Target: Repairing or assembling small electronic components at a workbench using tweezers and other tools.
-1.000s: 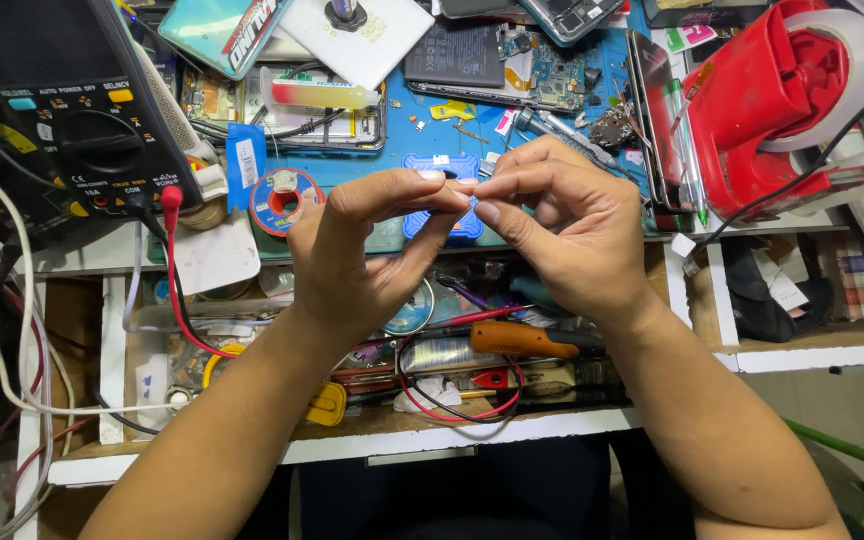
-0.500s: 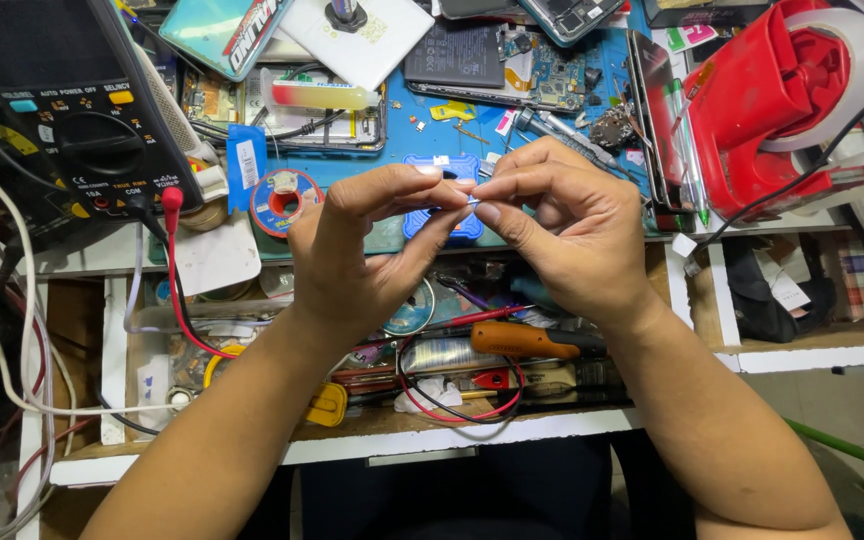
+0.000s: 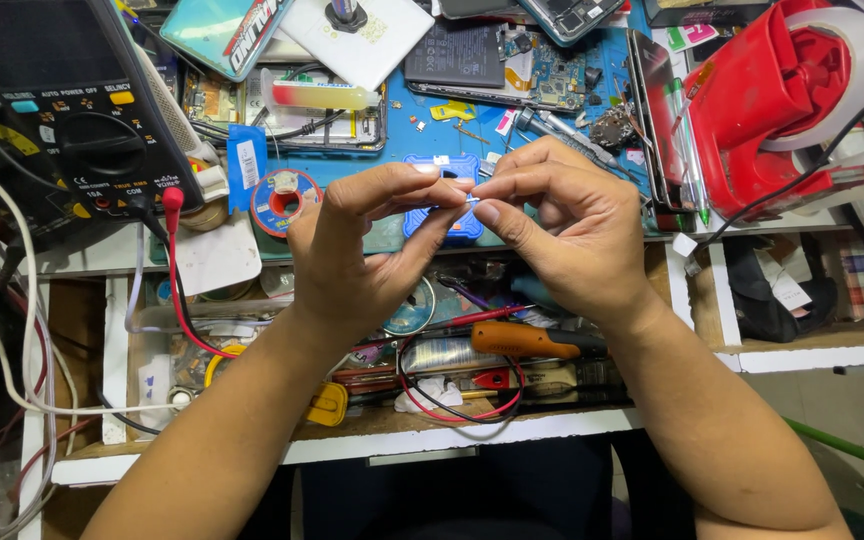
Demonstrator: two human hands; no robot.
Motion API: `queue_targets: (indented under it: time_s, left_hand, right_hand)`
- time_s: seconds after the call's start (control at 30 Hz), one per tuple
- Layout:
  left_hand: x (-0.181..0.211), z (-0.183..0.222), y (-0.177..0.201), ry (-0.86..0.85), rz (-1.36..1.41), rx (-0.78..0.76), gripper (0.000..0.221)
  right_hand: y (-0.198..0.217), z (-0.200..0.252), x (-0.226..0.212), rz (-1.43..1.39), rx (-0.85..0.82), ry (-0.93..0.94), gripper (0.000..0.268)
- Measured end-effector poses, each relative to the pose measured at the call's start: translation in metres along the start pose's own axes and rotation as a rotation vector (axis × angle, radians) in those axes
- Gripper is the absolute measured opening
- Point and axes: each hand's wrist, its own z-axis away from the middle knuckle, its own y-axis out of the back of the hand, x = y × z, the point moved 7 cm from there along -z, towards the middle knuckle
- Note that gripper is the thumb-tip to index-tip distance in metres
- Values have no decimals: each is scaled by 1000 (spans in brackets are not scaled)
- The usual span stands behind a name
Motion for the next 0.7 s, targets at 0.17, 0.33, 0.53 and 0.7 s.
queue_targets:
  time_s: [0.17, 0.33, 0.53, 0.7]
  left_hand:
    - [0, 1, 0, 1, 0, 1, 52]
    - [0, 1, -1, 13, 5, 4, 54]
    - [1, 0, 0, 1, -17, -4, 55]
    - [2, -1, 0, -10, -46, -10, 52]
  right_hand:
    - [0, 0, -2, -2, 4, 16, 7]
    - [0, 0, -4, 10, 14, 21, 6]
    - [1, 0, -2, 15, 15, 10, 6]
    - [1, 0, -3, 33, 6, 20, 6]
